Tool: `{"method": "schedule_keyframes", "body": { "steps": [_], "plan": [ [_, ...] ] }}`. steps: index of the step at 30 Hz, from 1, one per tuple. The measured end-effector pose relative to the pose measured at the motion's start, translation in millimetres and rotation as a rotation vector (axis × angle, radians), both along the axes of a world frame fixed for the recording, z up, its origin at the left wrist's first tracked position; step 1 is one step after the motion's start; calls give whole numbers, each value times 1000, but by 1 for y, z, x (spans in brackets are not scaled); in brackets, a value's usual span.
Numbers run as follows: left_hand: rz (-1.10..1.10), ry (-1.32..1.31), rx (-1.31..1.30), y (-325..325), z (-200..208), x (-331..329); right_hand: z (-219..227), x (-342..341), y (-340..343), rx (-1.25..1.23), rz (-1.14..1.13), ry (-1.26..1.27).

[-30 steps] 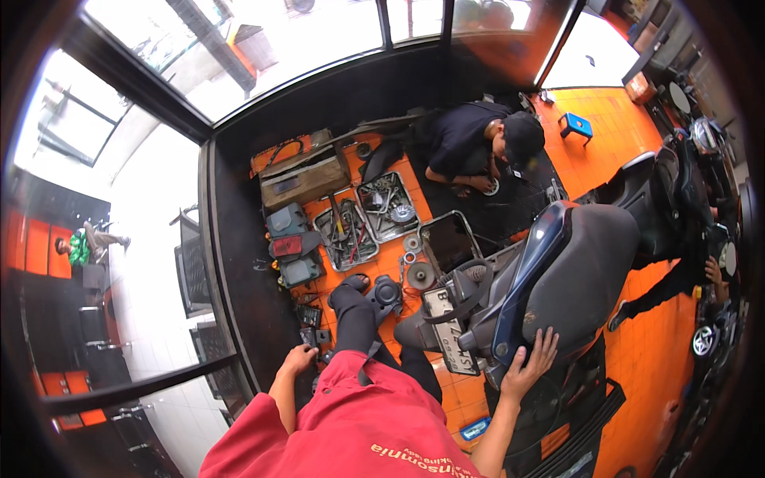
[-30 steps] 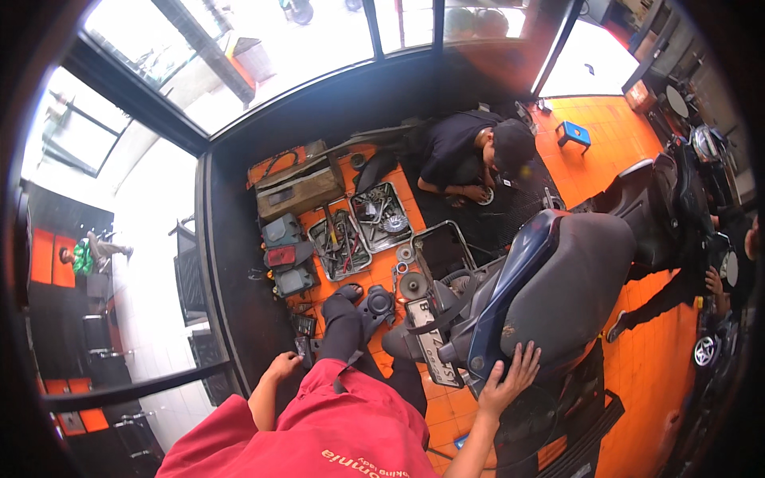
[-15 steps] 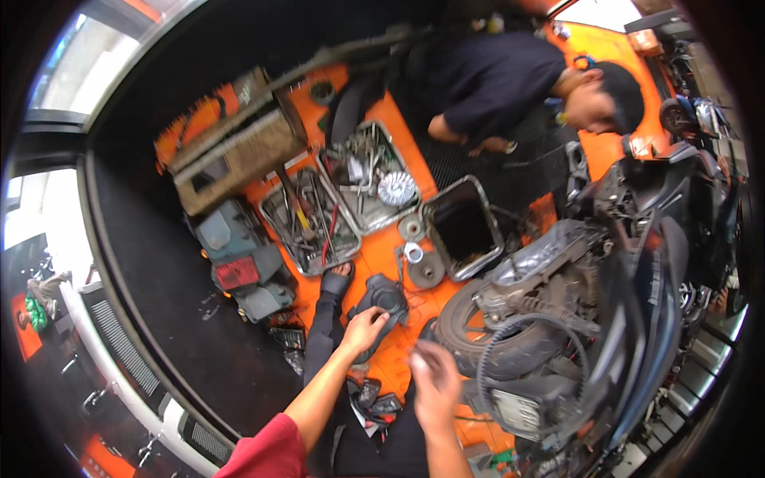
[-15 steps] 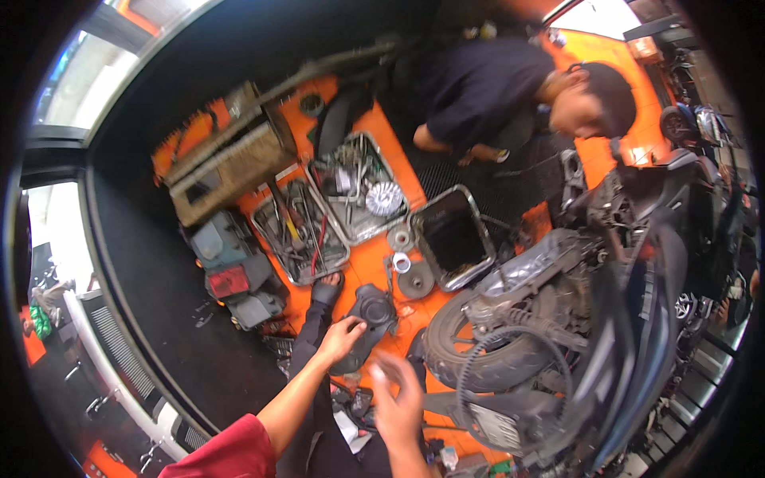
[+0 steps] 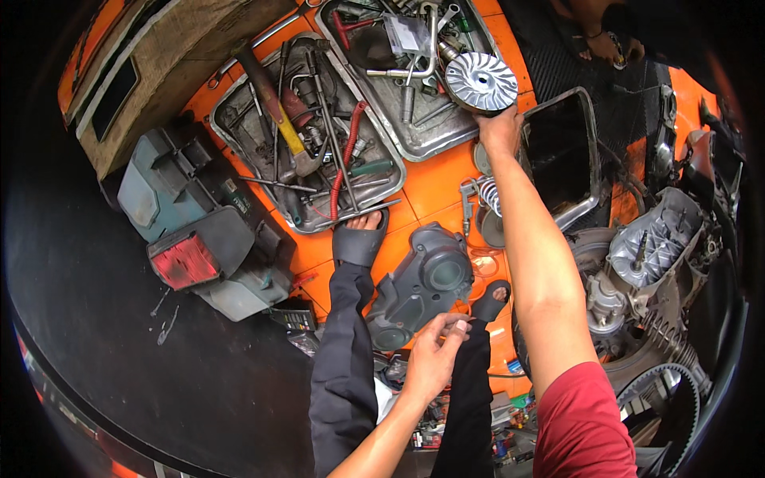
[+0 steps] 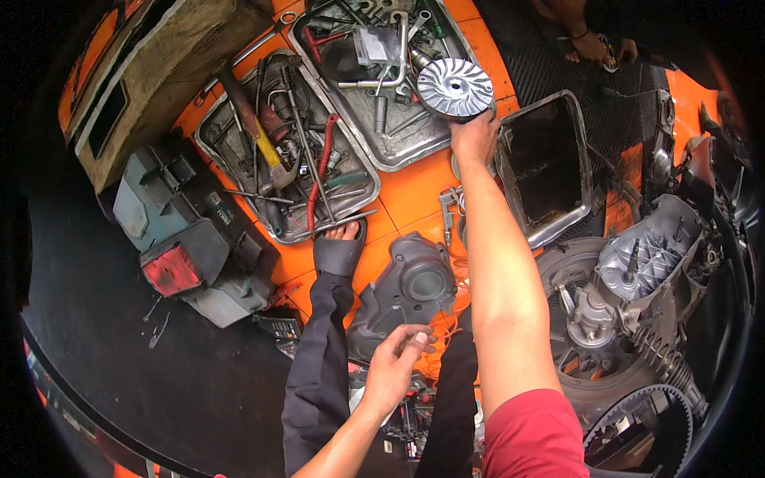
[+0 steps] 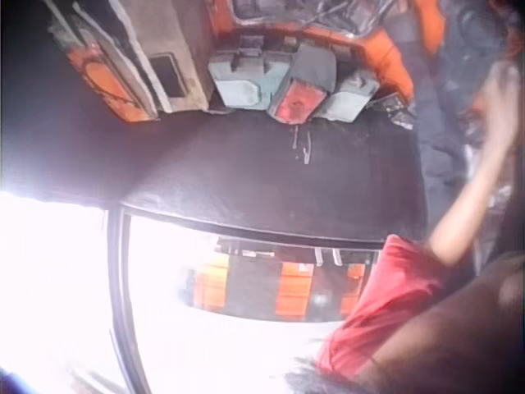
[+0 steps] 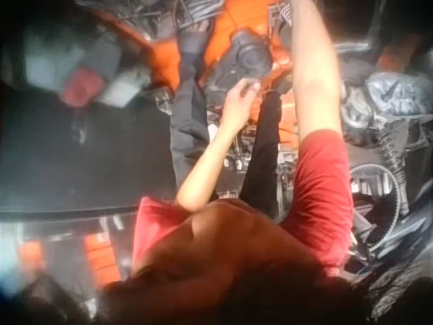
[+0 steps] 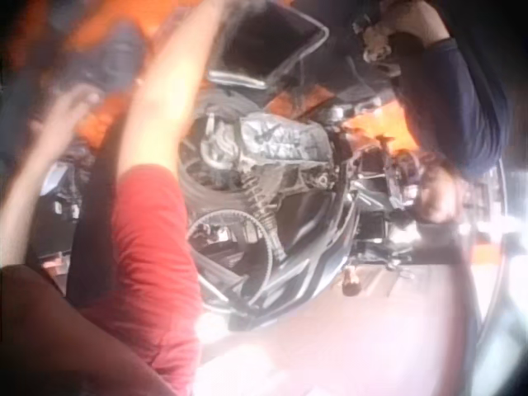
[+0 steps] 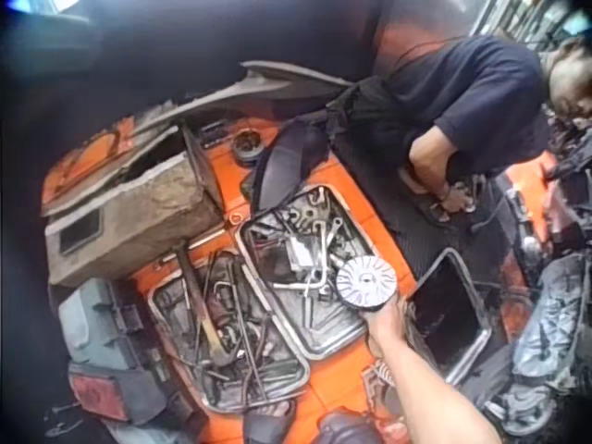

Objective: The person applies grease to a pulley assembly and then uses a power drill to secure a clutch housing onto a drive shaft.

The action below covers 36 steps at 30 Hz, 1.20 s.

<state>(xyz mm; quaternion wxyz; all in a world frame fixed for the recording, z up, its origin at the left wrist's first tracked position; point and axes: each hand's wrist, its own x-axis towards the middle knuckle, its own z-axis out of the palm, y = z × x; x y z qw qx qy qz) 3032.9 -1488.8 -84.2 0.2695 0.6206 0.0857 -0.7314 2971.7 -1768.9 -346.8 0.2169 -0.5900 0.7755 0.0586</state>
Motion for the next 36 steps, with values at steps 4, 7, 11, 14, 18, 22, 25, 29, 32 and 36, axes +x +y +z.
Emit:
{"method": "schedule_keyframes", "body": {
  "steps": [4,7,11,14,18,22,25,29,32,36],
  "plan": [
    [96,-3,-39,-8,-2,-1,0,-17,-3,-42,39,59],
    [185,-47,-15,-7,-7,4,13,-15,8,-78,62,9],
    [363,-73,32,-9,-15,12,19,-31,33,-85,-122,-211],
    [420,-146,43,-10,-20,16,33,-46,68,-36,-250,-516],
    [517,-269,99,-10,-25,29,96,-35,126,207,-310,-1024],
    [811,-11,116,-8,-27,45,192,-30,132,700,66,-1199],
    [816,262,-3,-14,-16,50,226,-19,128,891,560,-1195],
    [783,302,-47,-8,-16,59,220,7,102,945,411,-1202],
    [816,309,-27,-7,-17,61,156,35,77,611,153,-858],
    [772,254,28,-10,-22,55,54,75,2,72,879,-457]
  ]
}}
